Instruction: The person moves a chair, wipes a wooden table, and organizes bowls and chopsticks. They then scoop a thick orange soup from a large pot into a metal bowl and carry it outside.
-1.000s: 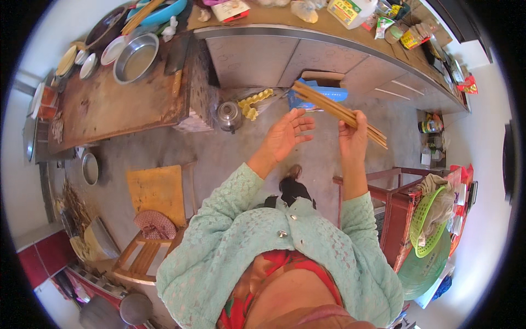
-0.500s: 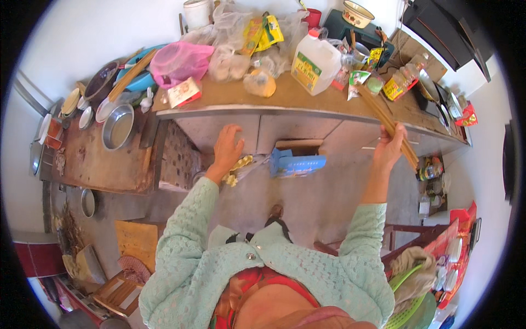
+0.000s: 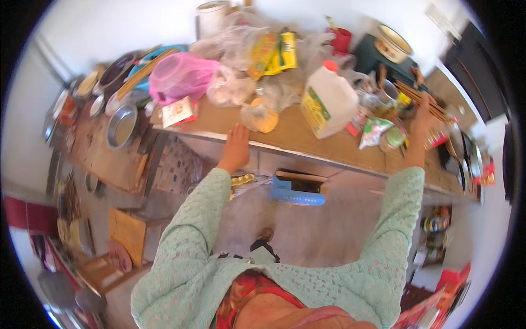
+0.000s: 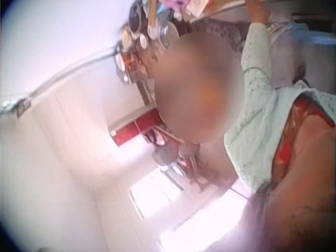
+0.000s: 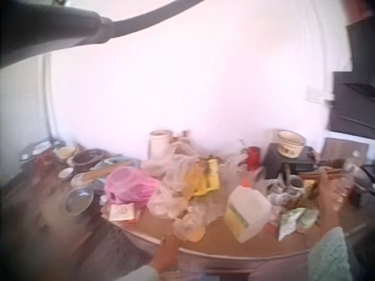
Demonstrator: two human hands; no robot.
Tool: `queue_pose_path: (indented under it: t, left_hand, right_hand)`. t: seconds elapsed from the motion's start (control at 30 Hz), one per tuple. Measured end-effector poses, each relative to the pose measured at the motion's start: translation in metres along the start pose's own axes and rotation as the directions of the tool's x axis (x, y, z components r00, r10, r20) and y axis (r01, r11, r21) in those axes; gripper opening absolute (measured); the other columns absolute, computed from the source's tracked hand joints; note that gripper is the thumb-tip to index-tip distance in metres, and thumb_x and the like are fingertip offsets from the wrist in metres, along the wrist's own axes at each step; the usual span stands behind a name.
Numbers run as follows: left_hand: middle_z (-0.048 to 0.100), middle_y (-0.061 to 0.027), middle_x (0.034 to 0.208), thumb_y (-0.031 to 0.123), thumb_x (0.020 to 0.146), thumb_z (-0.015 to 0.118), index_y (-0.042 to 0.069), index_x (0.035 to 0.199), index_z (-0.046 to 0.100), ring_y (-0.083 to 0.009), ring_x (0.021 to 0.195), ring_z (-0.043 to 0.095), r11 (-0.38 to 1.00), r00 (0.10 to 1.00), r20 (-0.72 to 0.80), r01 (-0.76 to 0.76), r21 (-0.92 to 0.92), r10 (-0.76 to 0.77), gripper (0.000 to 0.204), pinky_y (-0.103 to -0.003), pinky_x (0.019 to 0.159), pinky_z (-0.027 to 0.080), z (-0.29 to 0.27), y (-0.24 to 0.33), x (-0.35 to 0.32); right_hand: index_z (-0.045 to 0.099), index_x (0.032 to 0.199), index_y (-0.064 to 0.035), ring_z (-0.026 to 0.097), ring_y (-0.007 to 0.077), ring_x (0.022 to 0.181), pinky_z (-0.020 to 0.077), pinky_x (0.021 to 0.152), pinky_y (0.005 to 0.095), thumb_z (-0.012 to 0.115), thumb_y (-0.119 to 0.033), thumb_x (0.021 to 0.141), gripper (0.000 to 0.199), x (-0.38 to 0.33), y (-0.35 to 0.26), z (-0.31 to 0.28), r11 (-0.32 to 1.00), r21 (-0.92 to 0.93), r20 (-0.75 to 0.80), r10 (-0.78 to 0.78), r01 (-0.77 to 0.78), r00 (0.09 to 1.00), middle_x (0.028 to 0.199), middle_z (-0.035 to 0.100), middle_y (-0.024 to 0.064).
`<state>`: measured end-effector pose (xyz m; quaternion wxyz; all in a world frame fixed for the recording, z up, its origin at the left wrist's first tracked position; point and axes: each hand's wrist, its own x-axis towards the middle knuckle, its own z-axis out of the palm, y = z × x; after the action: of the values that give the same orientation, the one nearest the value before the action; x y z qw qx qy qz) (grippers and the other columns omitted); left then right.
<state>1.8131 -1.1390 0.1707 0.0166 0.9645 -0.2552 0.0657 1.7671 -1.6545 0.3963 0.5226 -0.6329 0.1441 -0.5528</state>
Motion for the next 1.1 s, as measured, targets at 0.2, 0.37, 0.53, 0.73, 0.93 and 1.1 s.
queue_pose_path:
  t: [0.2,0.37,0.53,0.73,0.93,1.1]
  left_hand:
    - [0.029,-0.0218,0.139,0.007,0.069,0.061,-0.002,0.131,0.033,-0.0333,0.134,0.021,0.993,0.998,-0.058,-0.016,-0.113,0.009,0.069,-0.045,0.110,0.016,-0.009,0.012,-0.004]
    - [0.022,-0.0207,0.145,0.012,0.070,0.060,-0.003,0.138,0.024,-0.0322,0.137,0.015,0.989,1.000,0.027,0.004,-0.146,0.000,0.078,-0.046,0.110,0.011,-0.017,0.009,-0.012]
    - [0.019,-0.0189,0.146,0.012,0.069,0.062,-0.002,0.139,0.021,-0.0303,0.138,0.013,0.981,0.998,0.055,-0.002,-0.195,0.013,0.082,-0.045,0.111,0.009,-0.021,0.009,-0.012]
    - [0.018,-0.0176,0.146,0.011,0.070,0.061,-0.001,0.139,0.020,-0.0285,0.138,0.011,0.980,0.996,-0.085,-0.008,-0.199,-0.009,0.081,-0.045,0.111,0.008,-0.002,0.005,-0.013]
    - [0.024,-0.0214,0.143,0.014,0.069,0.066,-0.005,0.135,0.028,-0.0313,0.136,0.019,0.887,0.992,-0.085,-0.125,-0.444,0.098,0.078,-0.045,0.109,0.016,-0.001,-0.021,-0.025]
    - [0.042,-0.0176,0.131,0.014,0.071,0.064,0.000,0.123,0.042,-0.0309,0.126,0.036,0.852,0.976,-0.215,-0.090,-0.516,-0.026,0.058,-0.044,0.104,0.028,0.021,-0.092,-0.120]
  right_hand:
    - [0.045,0.130,-0.0223,0.056,0.0211,0.096,0.0470,0.080,0.0328,0.062,-0.034,0.081,0.053,0.054,0.054,0.010,0.883,-0.467,0.301,0.192,-0.031,0.934,0.117,0.056,0.0057]
    - [0.040,0.120,0.0137,0.057,0.0232,0.093,0.0540,0.075,0.0336,0.079,-0.029,0.070,0.077,0.063,0.114,0.034,0.868,-0.311,0.183,0.455,-0.387,0.872,0.112,0.053,0.0162]
    - [0.028,0.132,0.0131,0.056,0.0264,0.100,0.0511,0.081,0.0342,0.079,-0.028,0.068,0.092,0.047,0.136,0.030,0.882,-0.282,0.182,0.435,-0.377,0.882,0.118,0.050,0.0210]
    - [0.031,0.134,0.0062,0.054,0.0309,0.104,0.0475,0.082,0.0378,0.068,-0.029,0.076,0.078,-0.026,0.045,0.021,0.571,-0.817,0.247,0.229,0.075,0.942,0.121,0.048,0.0244]
    - [0.036,0.133,0.0035,0.054,0.0274,0.103,0.0473,0.082,0.0358,0.056,-0.010,0.084,0.054,-0.183,-0.058,0.049,0.776,-0.540,0.483,-0.031,0.326,0.875,0.118,0.051,0.0203]
    - [0.044,0.129,-0.0010,0.058,0.0168,0.092,0.0509,0.068,0.0263,0.056,-0.007,0.087,0.044,-0.333,-0.082,0.086,0.932,-0.360,0.758,0.273,0.032,0.592,0.115,0.055,0.0134]
